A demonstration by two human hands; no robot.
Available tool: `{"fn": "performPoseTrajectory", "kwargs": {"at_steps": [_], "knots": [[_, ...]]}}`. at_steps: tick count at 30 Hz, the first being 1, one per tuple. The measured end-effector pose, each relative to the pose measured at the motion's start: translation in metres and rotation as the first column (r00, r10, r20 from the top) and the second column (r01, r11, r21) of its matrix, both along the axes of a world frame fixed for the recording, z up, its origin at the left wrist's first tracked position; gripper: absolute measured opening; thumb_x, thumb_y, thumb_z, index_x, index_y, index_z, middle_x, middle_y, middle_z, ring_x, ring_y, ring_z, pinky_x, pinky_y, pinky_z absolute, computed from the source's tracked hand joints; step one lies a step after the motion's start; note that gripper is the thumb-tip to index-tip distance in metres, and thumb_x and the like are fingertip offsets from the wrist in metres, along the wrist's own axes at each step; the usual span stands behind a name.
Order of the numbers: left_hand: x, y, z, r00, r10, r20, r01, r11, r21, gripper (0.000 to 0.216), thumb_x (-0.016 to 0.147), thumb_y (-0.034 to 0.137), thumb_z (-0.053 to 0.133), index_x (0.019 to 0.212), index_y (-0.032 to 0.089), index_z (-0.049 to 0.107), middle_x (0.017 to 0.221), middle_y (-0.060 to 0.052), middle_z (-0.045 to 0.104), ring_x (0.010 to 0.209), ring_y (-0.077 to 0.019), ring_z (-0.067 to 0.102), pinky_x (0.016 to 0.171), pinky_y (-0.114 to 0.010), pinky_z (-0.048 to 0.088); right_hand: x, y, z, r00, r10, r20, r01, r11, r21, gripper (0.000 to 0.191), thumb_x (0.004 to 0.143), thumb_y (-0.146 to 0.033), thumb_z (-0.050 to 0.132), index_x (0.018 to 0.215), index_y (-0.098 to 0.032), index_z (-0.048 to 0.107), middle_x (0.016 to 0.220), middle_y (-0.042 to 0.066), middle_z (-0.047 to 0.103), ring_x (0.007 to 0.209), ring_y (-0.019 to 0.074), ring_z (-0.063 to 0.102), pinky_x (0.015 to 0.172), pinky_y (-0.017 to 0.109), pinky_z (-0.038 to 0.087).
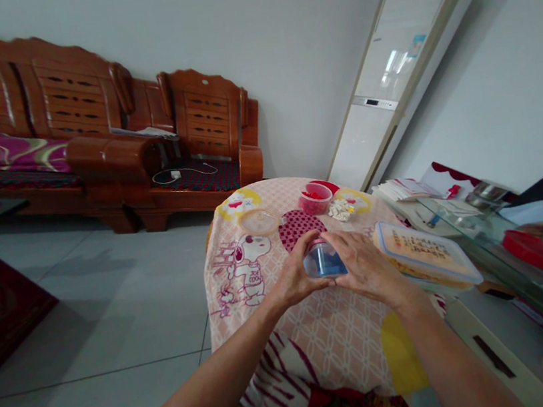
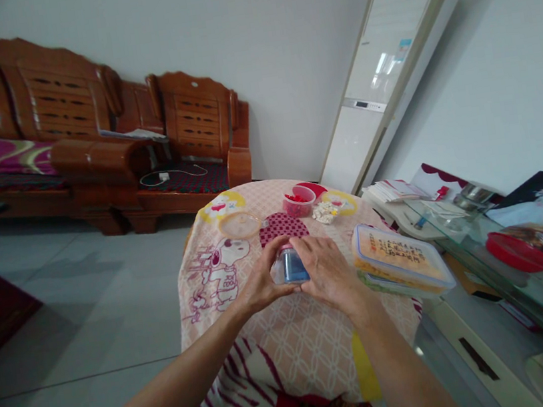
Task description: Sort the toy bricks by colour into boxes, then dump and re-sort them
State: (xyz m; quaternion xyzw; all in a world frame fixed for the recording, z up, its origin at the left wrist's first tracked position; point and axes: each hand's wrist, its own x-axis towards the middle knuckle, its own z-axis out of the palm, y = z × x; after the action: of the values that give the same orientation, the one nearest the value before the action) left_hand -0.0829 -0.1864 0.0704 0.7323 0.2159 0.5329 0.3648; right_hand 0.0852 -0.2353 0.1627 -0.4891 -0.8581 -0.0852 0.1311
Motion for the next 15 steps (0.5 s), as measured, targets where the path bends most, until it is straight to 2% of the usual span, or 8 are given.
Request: {"fn": "performPoseTrajectory", "kwargs": {"at_steps": [4,9,13,15], "knots": [[-0.0049,0.0066,-0.0079,0.997,-0.078,0.014,0.078,0.997,0.012,0.101,0.062,0.045,0.086,0.144,0.019,0.034,0.146,-0.017,0.042,0.135,-0.0324,0.041,0.114,-0.049,0.033,-0.0056,-0.0004,0.0024,0.999,0.031,-0.027,-0.032,0.999,-0.008,0.077,0.070,-0.020,0.075,0.139,-0.025,0.042,0.130,0.012,0.055,0.120,0.0312,0.051,0.101,0.051,0.039],[-0.0099,0.0106,-0.0115,0.991,-0.136,0.007,0.136,0.991,-0.020,0.104,0.059,0.048,0.086,0.146,0.021,0.034,0.146,-0.017,0.042,0.136,-0.0342,0.040,0.114,-0.051,0.033,-0.0077,0.0008,0.0002,0.998,0.052,-0.019,-0.052,0.999,-0.012,0.080,0.069,-0.020,0.076,0.140,-0.027,0.040,0.131,0.011,0.055,0.120,0.0315,0.051,0.102,0.052,0.038],[-0.0090,0.0085,-0.0111,0.996,-0.083,-0.019,0.082,0.996,-0.043,0.095,0.059,0.048,0.086,0.139,0.021,0.044,0.137,-0.015,0.053,0.127,-0.0329,0.050,0.109,-0.050,0.038,-0.0068,0.0007,-0.0005,0.999,0.042,-0.002,-0.042,0.999,-0.009,0.071,0.071,-0.016,0.071,0.135,-0.024,0.044,0.128,0.012,0.056,0.118,0.0315,0.052,0.100,0.050,0.040],[-0.0063,0.0066,-0.0112,0.998,-0.060,-0.012,0.059,0.997,-0.041,0.092,0.061,0.048,0.086,0.138,0.020,0.045,0.137,-0.016,0.054,0.126,-0.0323,0.052,0.108,-0.049,0.040,-0.0068,0.0001,-0.0009,0.999,0.030,0.019,-0.030,1.000,0.008,0.070,0.069,-0.015,0.072,0.133,-0.022,0.045,0.128,0.013,0.056,0.119,0.0333,0.051,0.101,0.052,0.039]]}}
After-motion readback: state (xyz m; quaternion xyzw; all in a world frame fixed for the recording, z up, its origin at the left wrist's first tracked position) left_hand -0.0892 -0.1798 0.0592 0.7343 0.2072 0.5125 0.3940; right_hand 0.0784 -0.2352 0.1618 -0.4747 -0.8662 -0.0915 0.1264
